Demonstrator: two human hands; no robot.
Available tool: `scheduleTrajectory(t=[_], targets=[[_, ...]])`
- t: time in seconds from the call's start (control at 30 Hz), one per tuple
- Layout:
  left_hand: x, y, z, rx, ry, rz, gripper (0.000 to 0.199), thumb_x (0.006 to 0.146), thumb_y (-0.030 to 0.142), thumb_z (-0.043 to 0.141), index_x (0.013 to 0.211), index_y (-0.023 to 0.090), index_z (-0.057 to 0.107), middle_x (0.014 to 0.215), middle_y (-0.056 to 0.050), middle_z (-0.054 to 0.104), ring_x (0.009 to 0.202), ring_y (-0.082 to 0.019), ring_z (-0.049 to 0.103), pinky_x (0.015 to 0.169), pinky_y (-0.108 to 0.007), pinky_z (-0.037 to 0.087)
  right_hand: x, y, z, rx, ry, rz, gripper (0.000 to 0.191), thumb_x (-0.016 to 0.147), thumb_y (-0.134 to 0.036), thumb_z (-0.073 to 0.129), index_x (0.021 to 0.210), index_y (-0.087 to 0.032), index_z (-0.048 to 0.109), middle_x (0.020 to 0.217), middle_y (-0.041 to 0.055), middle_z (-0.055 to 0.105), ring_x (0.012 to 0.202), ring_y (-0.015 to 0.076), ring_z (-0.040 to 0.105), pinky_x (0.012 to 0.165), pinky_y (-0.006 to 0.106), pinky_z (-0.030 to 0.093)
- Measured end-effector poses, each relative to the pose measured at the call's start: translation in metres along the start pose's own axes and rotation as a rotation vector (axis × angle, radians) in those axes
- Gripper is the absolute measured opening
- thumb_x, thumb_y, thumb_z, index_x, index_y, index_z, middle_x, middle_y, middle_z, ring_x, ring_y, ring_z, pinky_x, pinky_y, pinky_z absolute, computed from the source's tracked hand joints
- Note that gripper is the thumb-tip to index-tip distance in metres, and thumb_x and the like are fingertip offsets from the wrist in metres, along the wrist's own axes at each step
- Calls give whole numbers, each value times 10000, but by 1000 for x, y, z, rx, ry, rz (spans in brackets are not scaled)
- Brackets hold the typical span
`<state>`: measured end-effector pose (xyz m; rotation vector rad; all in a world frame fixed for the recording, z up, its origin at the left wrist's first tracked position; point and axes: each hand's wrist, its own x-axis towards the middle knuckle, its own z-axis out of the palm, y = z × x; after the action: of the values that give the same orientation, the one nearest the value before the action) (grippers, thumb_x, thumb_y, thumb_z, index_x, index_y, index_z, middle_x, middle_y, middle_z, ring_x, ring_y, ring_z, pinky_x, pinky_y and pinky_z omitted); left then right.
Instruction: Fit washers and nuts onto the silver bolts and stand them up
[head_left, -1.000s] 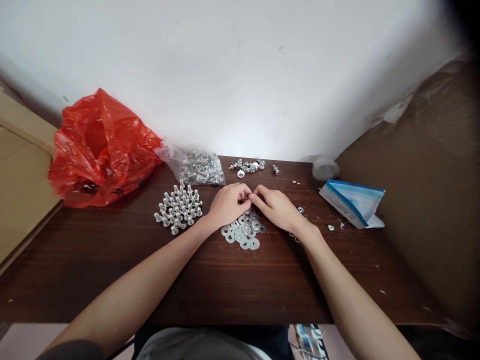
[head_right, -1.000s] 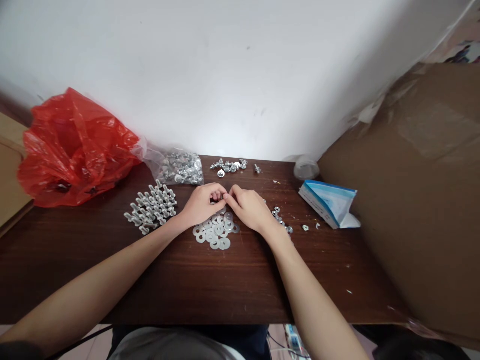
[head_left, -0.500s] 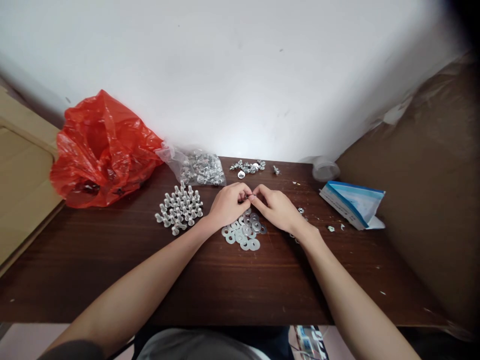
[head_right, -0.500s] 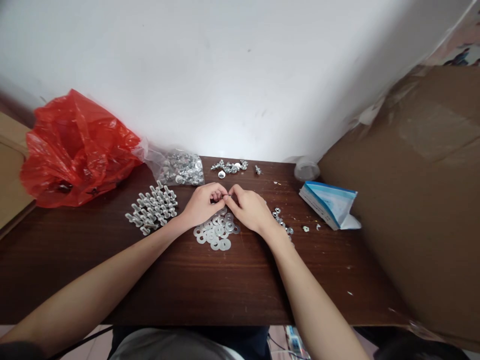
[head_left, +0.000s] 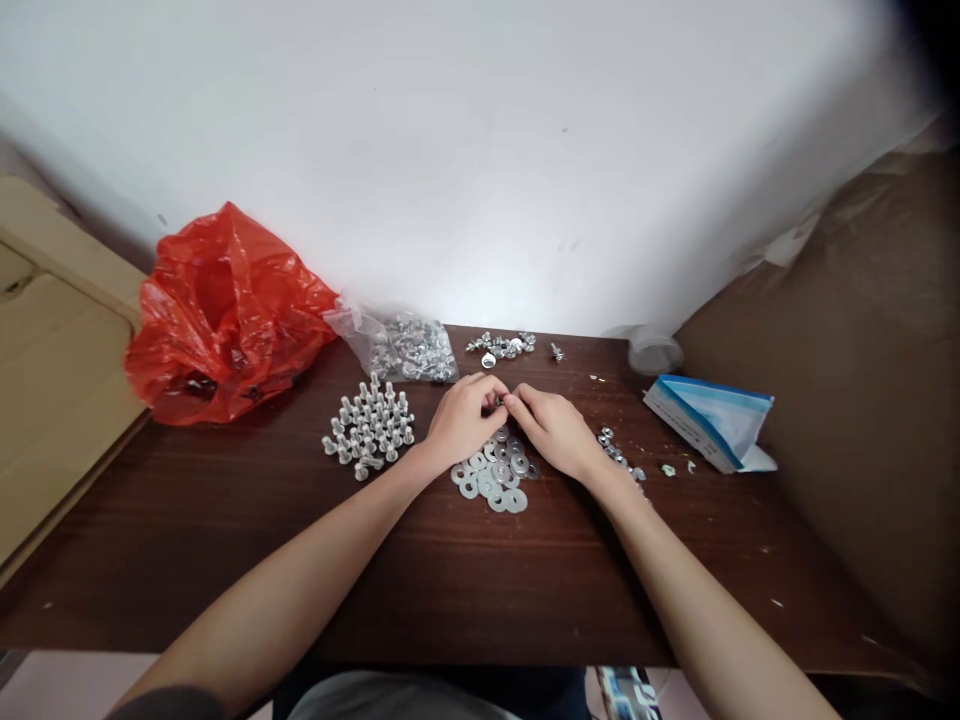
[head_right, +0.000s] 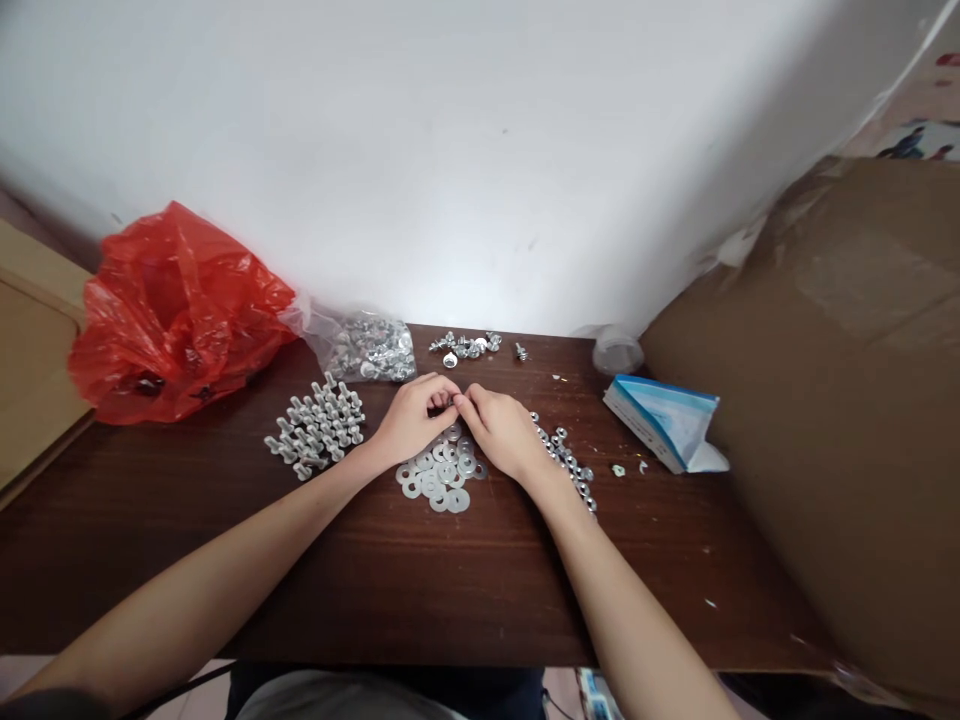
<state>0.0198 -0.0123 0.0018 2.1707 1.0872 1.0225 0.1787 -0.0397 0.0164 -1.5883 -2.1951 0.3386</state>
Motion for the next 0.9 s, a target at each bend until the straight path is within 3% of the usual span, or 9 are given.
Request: scheduleTrajectory(t=[0.17,0.33,0.6,0.77,0.9], targets=[[0,1,-1,-14,43,-1,55,781,167,559,821,175,596,852,-24,591,766,-135,538,676,-266,446,0,0,9,59,107,4,359,974,-420,297,710,-212,422,656,17,565,608,161,527,586,253,317],[-1,-1,0,-102,20,-47,44,793,187,551,805,170,591,760,-5,615,678,-117,541,635,-253,437,2,-3,16,46,179,9,379,971,-420,297,670,-214,402,638,22,554,606,163,524,585,258,318],[3,-1,-5,-223,151,-163,31,760,179,572,783,161,581,682,10,567,603,-99,501,563,-221,406,26,-24,11,-103,194,106,404,951,-387,326,644,-201,511,636,57,613,590,176,547,541,263,261],[5,2,-11,-257,241,-227,41,755,176,567,793,161,574,686,19,569,592,-91,485,562,-213,390,41,-31,18,54,282,157,494,956,-444,295,612,-190,542,582,51,600,536,162,518,535,263,268],[5,1,-11,-249,240,-235,20,740,166,562,759,168,557,685,24,567,589,-89,482,562,-209,388,42,-29,30,232,332,185,545,953,-494,266,574,-187,508,530,30,549,517,151,490,517,257,280]])
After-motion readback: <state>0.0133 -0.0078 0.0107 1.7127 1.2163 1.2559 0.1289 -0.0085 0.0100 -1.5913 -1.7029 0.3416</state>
